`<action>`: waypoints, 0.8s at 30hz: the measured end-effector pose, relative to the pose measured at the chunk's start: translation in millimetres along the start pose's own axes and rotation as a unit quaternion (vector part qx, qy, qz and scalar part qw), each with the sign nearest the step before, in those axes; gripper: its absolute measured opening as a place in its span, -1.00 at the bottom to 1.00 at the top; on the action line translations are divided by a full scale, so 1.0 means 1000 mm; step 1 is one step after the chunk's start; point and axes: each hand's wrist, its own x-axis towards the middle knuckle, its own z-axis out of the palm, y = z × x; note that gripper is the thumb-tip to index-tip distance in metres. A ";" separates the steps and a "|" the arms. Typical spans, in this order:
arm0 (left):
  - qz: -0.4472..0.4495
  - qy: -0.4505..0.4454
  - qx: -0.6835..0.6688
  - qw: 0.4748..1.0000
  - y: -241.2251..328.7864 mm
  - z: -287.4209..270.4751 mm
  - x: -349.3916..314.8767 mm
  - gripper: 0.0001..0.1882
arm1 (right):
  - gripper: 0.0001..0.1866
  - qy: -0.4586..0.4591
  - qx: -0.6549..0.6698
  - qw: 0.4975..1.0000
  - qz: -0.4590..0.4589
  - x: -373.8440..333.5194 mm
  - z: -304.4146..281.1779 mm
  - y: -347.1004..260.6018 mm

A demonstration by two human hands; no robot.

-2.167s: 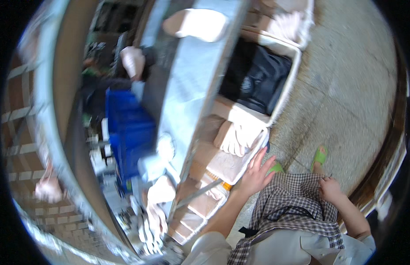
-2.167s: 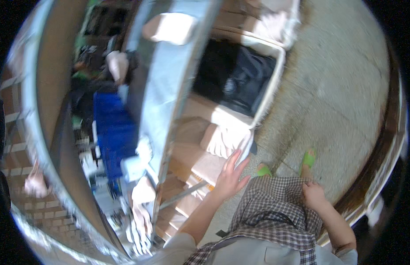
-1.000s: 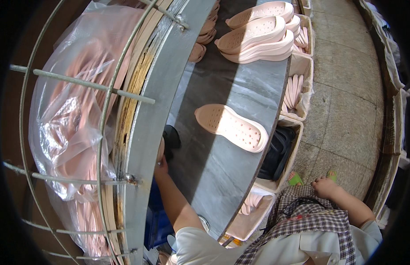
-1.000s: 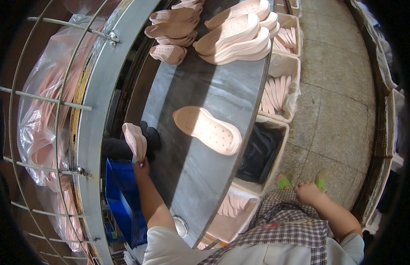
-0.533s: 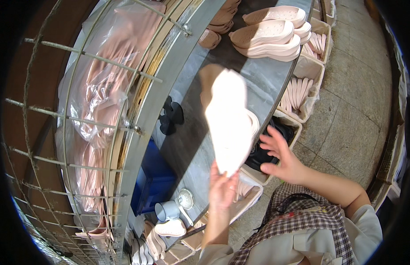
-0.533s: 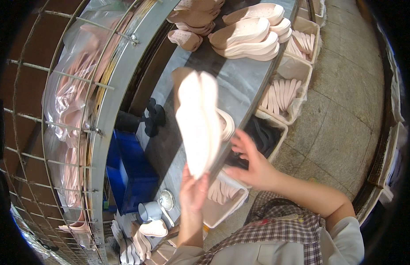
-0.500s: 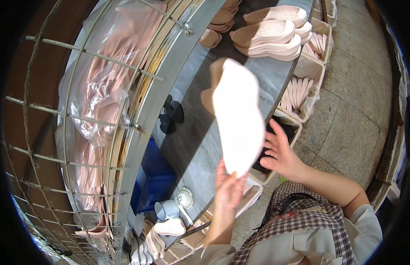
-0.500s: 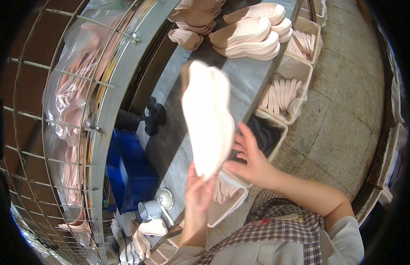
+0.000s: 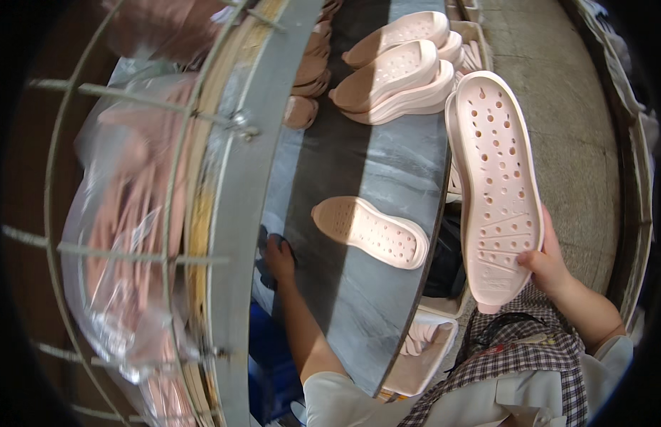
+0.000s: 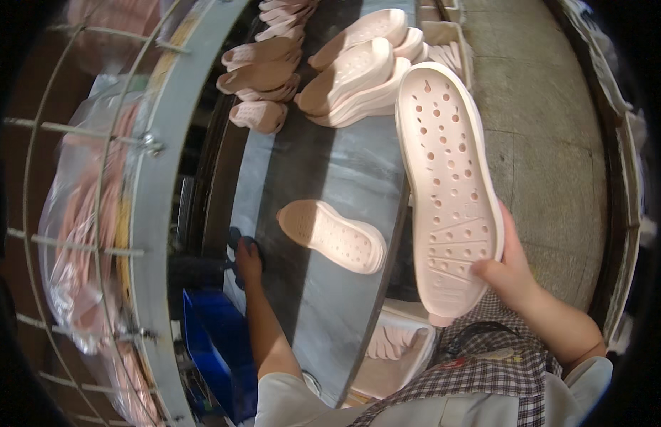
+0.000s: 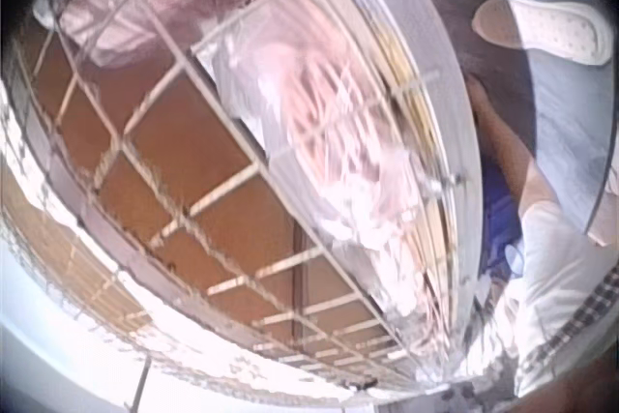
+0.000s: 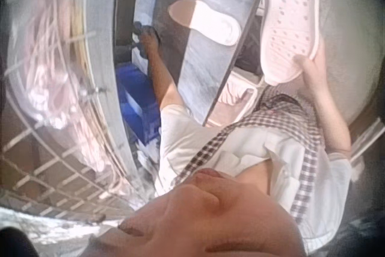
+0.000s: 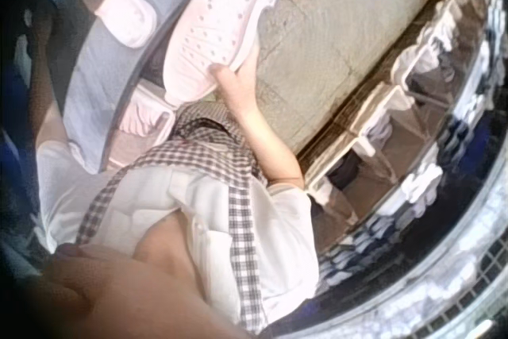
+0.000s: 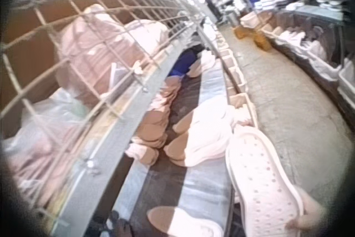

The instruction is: The person picks up pairs of pink slippers from a shelf, stacks them in their hands, and places them into a white bin. They repeat this process multiple times, handling the slippers by hand without using any tools.

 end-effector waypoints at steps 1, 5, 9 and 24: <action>0.016 -0.031 0.024 0.999 -0.021 0.010 0.008 -0.52 | 0.03 0.000 -0.006 1.000 -0.004 -0.004 -0.004 0.003; 0.009 -0.091 0.054 0.994 -0.066 0.032 0.020 -0.49 | 0.04 0.018 -0.027 0.999 0.001 -0.022 -0.011 0.017; -0.073 -0.066 0.096 0.990 -0.102 0.017 -0.023 -0.51 | 0.00 0.020 -0.015 0.998 0.059 -0.025 -0.022 0.024; 0.035 0.159 0.079 0.983 0.039 -0.063 -0.078 -0.56 | 0.04 -0.011 -0.011 0.994 0.108 -0.037 -0.042 -0.002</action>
